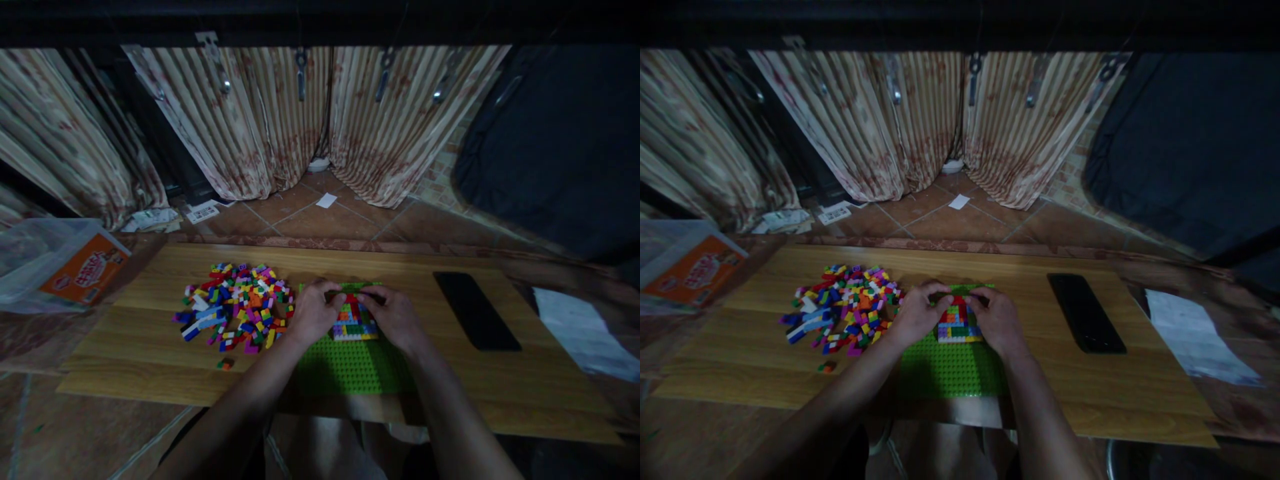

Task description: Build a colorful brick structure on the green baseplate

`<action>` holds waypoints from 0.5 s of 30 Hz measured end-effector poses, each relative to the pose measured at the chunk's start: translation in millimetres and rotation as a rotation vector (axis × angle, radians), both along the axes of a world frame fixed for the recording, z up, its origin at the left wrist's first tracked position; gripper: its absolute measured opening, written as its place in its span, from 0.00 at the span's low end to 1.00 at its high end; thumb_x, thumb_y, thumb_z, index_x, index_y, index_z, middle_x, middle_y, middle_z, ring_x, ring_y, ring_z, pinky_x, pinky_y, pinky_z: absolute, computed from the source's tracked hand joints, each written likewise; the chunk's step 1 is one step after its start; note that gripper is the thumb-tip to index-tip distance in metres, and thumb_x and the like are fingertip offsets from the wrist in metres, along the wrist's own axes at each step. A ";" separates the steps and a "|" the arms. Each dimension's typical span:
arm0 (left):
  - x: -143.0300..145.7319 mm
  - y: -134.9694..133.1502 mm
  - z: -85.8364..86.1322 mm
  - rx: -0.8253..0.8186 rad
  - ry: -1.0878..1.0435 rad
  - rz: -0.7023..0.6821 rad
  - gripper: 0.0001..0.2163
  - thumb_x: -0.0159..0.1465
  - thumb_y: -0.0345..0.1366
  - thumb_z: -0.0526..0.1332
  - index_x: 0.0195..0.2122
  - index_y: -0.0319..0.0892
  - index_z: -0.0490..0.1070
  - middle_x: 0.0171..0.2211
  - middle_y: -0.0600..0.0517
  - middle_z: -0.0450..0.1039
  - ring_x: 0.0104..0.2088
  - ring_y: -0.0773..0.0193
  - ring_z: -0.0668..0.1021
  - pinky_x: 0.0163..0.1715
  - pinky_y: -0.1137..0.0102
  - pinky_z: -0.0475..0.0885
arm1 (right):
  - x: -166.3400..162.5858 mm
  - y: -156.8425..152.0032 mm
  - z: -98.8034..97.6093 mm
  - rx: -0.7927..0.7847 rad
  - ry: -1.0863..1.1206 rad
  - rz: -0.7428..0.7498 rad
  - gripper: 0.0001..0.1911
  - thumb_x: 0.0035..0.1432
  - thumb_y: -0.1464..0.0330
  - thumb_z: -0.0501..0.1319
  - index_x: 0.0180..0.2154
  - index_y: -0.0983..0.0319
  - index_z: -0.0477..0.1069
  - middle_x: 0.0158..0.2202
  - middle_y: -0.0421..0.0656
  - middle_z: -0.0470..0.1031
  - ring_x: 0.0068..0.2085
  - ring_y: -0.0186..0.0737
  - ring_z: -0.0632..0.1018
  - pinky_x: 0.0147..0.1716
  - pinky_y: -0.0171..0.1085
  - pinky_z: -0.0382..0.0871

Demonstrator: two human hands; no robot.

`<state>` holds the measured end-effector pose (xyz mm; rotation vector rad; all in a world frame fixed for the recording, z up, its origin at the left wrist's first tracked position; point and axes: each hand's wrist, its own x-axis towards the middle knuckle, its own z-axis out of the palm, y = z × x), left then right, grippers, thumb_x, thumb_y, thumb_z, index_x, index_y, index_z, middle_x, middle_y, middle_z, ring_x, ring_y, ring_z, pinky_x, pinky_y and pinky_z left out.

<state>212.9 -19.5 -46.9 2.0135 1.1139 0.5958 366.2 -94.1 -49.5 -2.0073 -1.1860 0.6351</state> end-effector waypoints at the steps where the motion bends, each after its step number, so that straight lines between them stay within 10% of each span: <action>1: 0.2 0.8 -0.9 -0.035 0.001 -0.016 0.08 0.61 0.36 0.59 0.39 0.43 0.77 0.38 0.53 0.78 0.39 0.64 0.78 0.41 0.71 0.71 | -0.1 0.2 -0.2 0.008 0.002 0.002 0.16 0.54 0.59 0.59 0.39 0.61 0.78 0.34 0.44 0.81 0.33 0.42 0.78 0.36 0.40 0.69; 15: 3.5 0.1 -0.9 -0.114 -0.005 0.010 0.08 0.60 0.35 0.60 0.36 0.44 0.79 0.34 0.53 0.79 0.35 0.65 0.78 0.36 0.73 0.71 | 6.4 -1.8 -6.7 0.028 0.114 0.024 0.18 0.53 0.55 0.59 0.38 0.60 0.78 0.32 0.42 0.80 0.33 0.41 0.78 0.34 0.38 0.70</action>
